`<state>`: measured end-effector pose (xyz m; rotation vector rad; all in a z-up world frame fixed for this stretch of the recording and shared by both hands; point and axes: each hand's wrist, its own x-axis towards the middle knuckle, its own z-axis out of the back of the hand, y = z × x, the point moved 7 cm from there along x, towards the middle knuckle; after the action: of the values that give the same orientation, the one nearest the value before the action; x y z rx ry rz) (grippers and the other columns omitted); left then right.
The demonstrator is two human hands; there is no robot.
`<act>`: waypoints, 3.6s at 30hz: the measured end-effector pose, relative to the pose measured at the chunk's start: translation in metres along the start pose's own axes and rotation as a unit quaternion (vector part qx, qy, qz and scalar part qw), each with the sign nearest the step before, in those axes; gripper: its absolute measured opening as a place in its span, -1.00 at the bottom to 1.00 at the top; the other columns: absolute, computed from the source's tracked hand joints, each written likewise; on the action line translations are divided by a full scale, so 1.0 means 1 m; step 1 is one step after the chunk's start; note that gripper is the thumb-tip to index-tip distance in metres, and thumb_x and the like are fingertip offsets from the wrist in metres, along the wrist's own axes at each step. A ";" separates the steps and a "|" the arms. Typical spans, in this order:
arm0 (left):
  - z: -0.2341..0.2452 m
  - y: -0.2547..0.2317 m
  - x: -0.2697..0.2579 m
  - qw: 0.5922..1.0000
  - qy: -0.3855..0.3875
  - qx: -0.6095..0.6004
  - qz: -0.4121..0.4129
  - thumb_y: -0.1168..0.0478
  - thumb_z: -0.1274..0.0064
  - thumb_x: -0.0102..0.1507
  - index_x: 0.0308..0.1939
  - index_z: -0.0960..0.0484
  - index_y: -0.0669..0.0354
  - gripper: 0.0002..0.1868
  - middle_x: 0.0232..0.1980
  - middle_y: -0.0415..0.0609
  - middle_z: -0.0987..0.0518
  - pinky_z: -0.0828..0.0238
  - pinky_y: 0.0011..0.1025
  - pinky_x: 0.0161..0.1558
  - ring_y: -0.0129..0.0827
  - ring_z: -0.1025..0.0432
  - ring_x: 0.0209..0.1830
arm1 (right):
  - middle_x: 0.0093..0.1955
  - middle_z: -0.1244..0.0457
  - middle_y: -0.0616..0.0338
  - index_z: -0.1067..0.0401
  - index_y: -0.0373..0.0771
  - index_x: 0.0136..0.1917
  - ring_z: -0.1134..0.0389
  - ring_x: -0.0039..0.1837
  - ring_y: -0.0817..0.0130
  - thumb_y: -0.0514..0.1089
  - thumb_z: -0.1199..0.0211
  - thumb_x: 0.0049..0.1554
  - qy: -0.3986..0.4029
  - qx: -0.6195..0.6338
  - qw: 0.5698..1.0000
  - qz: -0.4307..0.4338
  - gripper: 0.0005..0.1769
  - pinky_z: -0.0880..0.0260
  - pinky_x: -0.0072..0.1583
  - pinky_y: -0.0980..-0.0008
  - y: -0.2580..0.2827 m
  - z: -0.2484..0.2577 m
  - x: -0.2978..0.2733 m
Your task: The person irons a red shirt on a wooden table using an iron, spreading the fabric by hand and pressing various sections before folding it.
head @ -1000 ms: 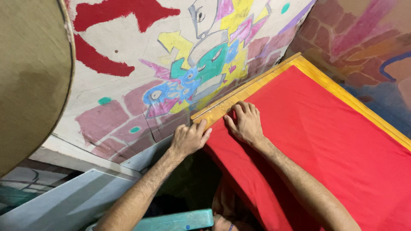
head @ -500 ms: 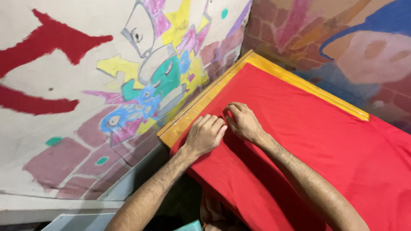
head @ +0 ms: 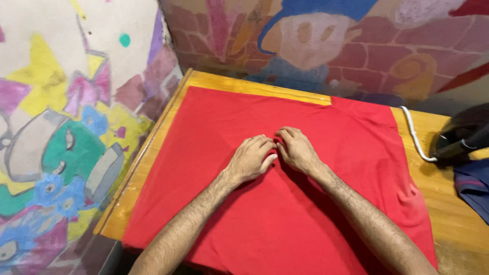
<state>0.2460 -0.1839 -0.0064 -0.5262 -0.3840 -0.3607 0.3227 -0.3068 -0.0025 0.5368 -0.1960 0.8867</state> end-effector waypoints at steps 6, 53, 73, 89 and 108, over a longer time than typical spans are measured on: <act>-0.053 -0.043 0.047 0.998 0.019 -0.020 -0.060 0.02 -0.09 0.33 0.10 -0.58 0.14 -0.64 0.21 0.07 -0.53 -0.21 -0.06 0.34 -0.04 -0.33 0.36 | 0.29 -0.27 -0.11 -0.42 -0.31 0.19 -0.27 0.36 -0.10 -0.18 -0.24 0.15 -0.048 -0.072 0.996 -0.029 -0.66 -0.29 0.31 0.01 -0.061 0.046 -0.052; -0.196 -0.141 0.211 0.981 0.114 -0.077 -0.137 -0.23 -0.18 0.20 0.20 -0.60 0.04 -0.38 0.21 -0.01 -0.48 -0.14 -0.06 0.26 -0.15 -0.27 0.30 | -0.29 -0.37 0.32 -0.50 -0.31 0.08 -0.24 -0.24 0.68 -0.18 -0.33 0.21 -0.248 0.269 0.823 -0.433 -0.79 -0.25 -0.16 0.55 -0.276 0.180 -0.248; -0.244 -0.152 0.264 0.977 0.132 -0.007 -0.167 0.14 -0.03 0.32 0.06 -0.65 -0.04 -0.75 0.03 -0.09 -0.57 -0.32 -0.13 0.05 -0.16 -0.40 0.10 | -0.20 -0.44 -0.01 -0.61 -0.24 0.02 -0.48 -0.22 0.24 -0.06 -0.35 0.10 -0.136 0.013 0.896 -0.422 -0.73 -0.46 -0.08 0.24 -0.255 0.182 -0.242; -0.273 -0.146 0.332 0.980 0.143 -0.098 -0.097 0.14 -0.07 0.30 -0.10 -0.63 0.07 -0.84 -0.12 -0.01 -0.65 -0.49 -0.08 -0.10 -0.05 -0.54 -0.05 | -0.10 -0.36 -0.09 -0.55 -0.31 -0.06 -0.40 0.00 -0.06 -0.15 -0.23 0.20 -0.187 -0.071 0.908 -0.367 -0.81 -0.40 0.05 0.08 -0.258 0.185 -0.248; -0.292 -0.144 0.317 0.993 -0.018 -0.037 -0.111 0.15 -0.06 0.30 -0.14 -0.60 0.06 -0.87 -0.21 -0.03 -0.57 -0.38 -0.06 -0.21 -0.09 -0.47 -0.16 | -0.25 -0.44 0.02 -0.51 -0.35 0.10 -0.48 -0.19 0.26 0.03 -0.17 0.28 -0.207 0.088 0.841 -0.492 -0.62 -0.43 -0.10 0.26 -0.264 0.194 -0.250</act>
<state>0.5355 -0.5326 -0.0400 -0.5645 -0.4674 -0.5813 0.3829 -0.7135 -0.0279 0.8816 -0.1947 -0.2364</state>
